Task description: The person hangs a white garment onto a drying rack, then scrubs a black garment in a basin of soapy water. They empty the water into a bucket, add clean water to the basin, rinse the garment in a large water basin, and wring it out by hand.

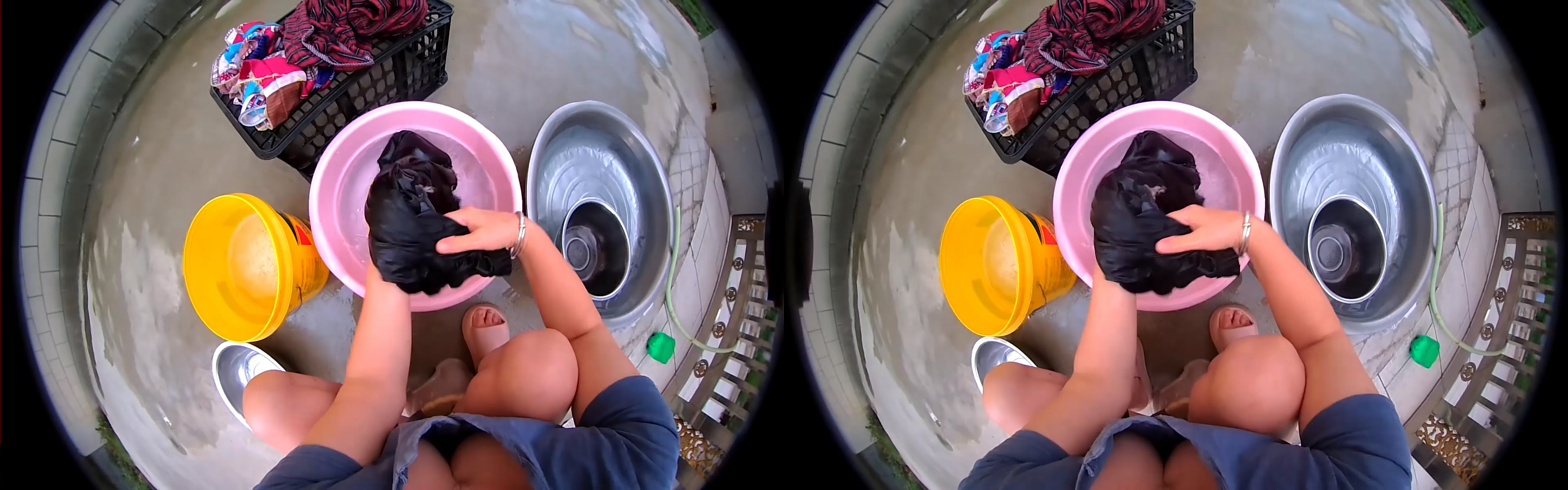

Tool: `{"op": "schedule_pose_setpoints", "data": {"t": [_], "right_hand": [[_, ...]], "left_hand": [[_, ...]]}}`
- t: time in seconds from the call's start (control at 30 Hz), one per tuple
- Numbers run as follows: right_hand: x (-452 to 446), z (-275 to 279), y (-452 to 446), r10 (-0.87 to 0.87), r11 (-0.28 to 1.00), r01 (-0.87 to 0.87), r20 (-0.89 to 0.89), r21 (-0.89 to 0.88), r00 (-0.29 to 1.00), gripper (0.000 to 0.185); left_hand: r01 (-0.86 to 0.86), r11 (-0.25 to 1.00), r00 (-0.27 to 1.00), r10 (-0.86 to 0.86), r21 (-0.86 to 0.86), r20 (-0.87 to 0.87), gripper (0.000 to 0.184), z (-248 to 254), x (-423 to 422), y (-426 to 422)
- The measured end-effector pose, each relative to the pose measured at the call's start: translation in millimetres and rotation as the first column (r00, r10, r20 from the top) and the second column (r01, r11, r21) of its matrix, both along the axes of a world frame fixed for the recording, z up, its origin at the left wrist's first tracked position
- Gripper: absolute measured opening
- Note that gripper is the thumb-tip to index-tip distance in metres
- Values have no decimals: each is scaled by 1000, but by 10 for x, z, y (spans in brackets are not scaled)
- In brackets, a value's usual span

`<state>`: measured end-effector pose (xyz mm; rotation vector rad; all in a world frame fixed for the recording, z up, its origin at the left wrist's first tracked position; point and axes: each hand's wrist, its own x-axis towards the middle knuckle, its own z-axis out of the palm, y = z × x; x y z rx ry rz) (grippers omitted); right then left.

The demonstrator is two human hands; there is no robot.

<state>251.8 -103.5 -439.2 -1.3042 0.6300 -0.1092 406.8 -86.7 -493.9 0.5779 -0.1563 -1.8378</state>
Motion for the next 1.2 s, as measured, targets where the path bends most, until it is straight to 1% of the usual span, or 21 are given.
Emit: {"op": "schedule_pose_setpoints", "data": {"t": [0.07,0.13,0.17,0.2,0.23,0.27,0.3,0.33,0.37,0.4,0.47,0.57,0.63,0.7,0.73,0.8,0.9,0.97,1.03,1.13,1.2], "right_hand": [[-159,-28,-77,-81,989,80,-3,-121,997,35],[-330,-296,-248,-292,940,277,-52,-200,955,33],[-350,-326,-339,-451,889,424,-162,-175,878,34],[-303,-299,-408,-432,879,475,-367,32,824,36],[-235,-449,-402,-433,878,478,-368,35,823,36],[-176,-718,-394,-356,764,334,-71,552,932,35],[-22,-643,-360,-421,667,310,-1,677,907,33],[133,-566,-326,-484,556,260,53,790,874,31],[380,-288,-223,-584,570,516,-127,640,802,27],[491,-448,-295,-641,662,673,-216,328,736,23],[426,-558,-461,-604,732,572,-37,369,796,20],[129,-641,-668,-653,697,614,-29,371,757,22],[-25,-814,-702,-549,788,600,-282,141,787,33],[-178,-1450,-684,-438,896,358,-642,-261,629,43],[-162,-1582,-663,-395,917,174,-765,-358,509,43],[-33,-1802,-522,-304,930,-99,-890,-355,339,42],[277,-1848,-115,72,787,-587,-917,-188,392,40],[128,-2236,-6,-62,748,-589,-916,-306,397,44],[66,-1678,-151,-96,708,-603,-895,-369,436,44],[182,-1581,-80,-281,856,-90,-605,-509,745,42],[264,-1447,-51,-467,840,269,-373,-471,802,41]], "left_hand": [[74,995,975,-59,-62,214,40,218,130,-30],[234,915,938,-301,328,171,35,627,284,-114],[316,938,860,-346,141,376,36,694,281,-131],[435,900,725,-375,39,577,38,701,240,-114],[561,827,559,-348,-34,753,40,703,160,-89],[626,757,533,-240,-188,811,40,707,22,-42],[788,582,276,-46,-199,960,55,757,-74,38],[863,500,-85,0,74,996,58,898,-213,163],[827,431,-431,73,361,899,61,997,-343,302],[793,447,-489,62,414,870,63,911,-430,416],[729,519,-551,58,446,832,72,774,-439,495],[783,572,-300,2,245,954,77,349,-293,451],[808,567,-177,-26,160,984,69,-33,-191,489],[885,462,36,46,-53,998,59,-420,-68,553],[825,555,198,-110,-105,974,53,-491,-8,465],[567,798,242,-397,203,885,37,-422,81,344],[135,984,629,-174,114,758,26,-718,142,221],[-57,976,767,-92,209,635,31,-767,172,210],[-126,930,849,-79,346,522,41,-919,249,220],[-139,862,889,-108,487,445,44,-764,152,144],[136,855,944,-265,500,196,60,-966,69,65]]}}
